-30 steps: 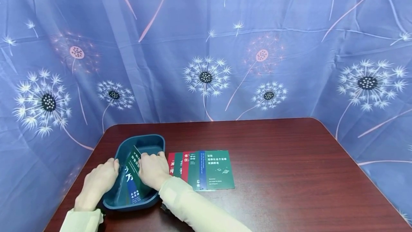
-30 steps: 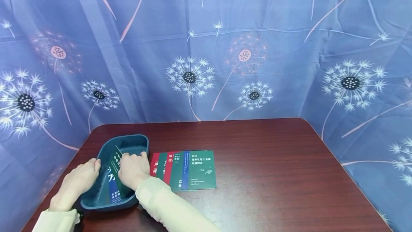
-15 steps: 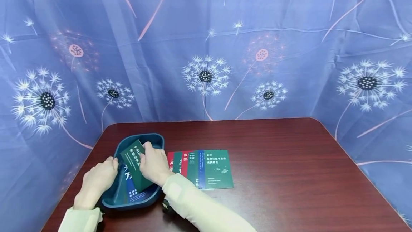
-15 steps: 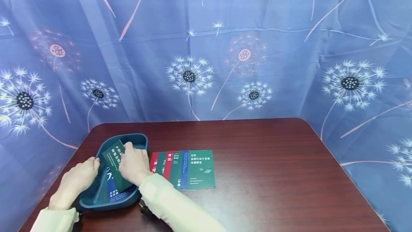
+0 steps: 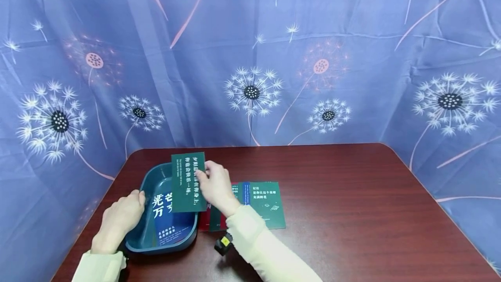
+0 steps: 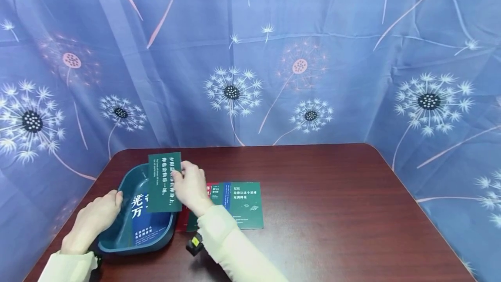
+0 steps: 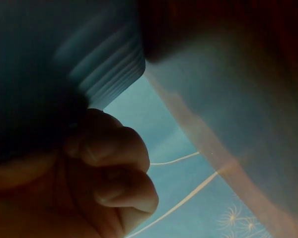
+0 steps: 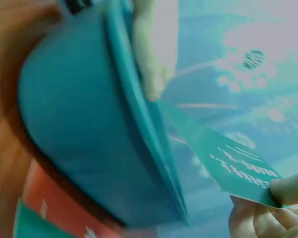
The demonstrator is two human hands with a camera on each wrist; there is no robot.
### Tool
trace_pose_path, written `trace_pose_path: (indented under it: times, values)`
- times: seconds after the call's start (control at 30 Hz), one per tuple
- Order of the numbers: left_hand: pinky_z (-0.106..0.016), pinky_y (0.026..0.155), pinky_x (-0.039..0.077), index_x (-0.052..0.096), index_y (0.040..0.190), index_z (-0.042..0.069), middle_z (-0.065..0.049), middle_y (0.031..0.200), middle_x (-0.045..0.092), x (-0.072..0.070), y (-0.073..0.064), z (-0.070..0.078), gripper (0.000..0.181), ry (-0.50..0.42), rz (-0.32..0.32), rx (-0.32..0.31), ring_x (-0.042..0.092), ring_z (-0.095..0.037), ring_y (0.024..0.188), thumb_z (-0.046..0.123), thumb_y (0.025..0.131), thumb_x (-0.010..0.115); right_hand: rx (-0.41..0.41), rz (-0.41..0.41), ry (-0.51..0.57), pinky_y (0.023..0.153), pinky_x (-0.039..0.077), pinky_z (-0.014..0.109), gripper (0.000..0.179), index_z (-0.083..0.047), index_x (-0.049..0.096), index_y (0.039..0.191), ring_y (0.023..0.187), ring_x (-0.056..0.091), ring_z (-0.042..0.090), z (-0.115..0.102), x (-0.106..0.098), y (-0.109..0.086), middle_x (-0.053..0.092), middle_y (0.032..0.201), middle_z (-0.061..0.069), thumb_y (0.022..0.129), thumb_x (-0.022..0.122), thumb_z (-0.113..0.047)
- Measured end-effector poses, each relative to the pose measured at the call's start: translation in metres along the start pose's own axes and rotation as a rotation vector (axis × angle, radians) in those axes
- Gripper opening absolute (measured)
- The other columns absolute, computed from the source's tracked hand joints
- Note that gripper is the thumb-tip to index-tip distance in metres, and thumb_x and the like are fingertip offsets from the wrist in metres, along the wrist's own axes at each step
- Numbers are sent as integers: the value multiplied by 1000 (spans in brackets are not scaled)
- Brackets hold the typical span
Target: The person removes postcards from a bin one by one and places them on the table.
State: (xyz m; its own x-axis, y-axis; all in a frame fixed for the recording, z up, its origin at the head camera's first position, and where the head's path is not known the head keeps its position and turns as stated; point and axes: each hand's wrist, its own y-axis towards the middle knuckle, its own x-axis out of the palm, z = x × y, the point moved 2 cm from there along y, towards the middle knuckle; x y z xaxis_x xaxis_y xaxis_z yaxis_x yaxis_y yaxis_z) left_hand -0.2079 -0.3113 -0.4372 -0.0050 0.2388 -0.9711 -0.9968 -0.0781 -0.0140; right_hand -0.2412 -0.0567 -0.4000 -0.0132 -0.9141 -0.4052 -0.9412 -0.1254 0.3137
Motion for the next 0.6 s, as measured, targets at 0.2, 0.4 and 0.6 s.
trace_pose_path:
  times: [0.2,0.4,0.6]
  values:
    - [-61,63,47,54,105,-9,-31,88,59,1,0,0,40,-1,-7,-2,60,-44,73,25,105,33,49,56,-13,47,23,25,32,-10,44,71,46,25,7,27,-46,-1,24,53,-8,93,66,-15]
    - [-60,64,49,53,107,-10,-30,87,60,2,0,2,40,1,-15,6,60,-42,72,25,105,34,166,89,-62,49,34,27,18,-7,59,79,49,40,9,60,-93,-16,42,56,-7,93,68,-15]
    - [-60,64,49,52,110,-11,-29,87,59,0,0,2,41,-3,-18,-4,60,-39,71,26,105,34,325,111,-8,56,45,29,10,-3,66,95,57,54,15,90,-139,-28,58,66,3,94,66,-13]
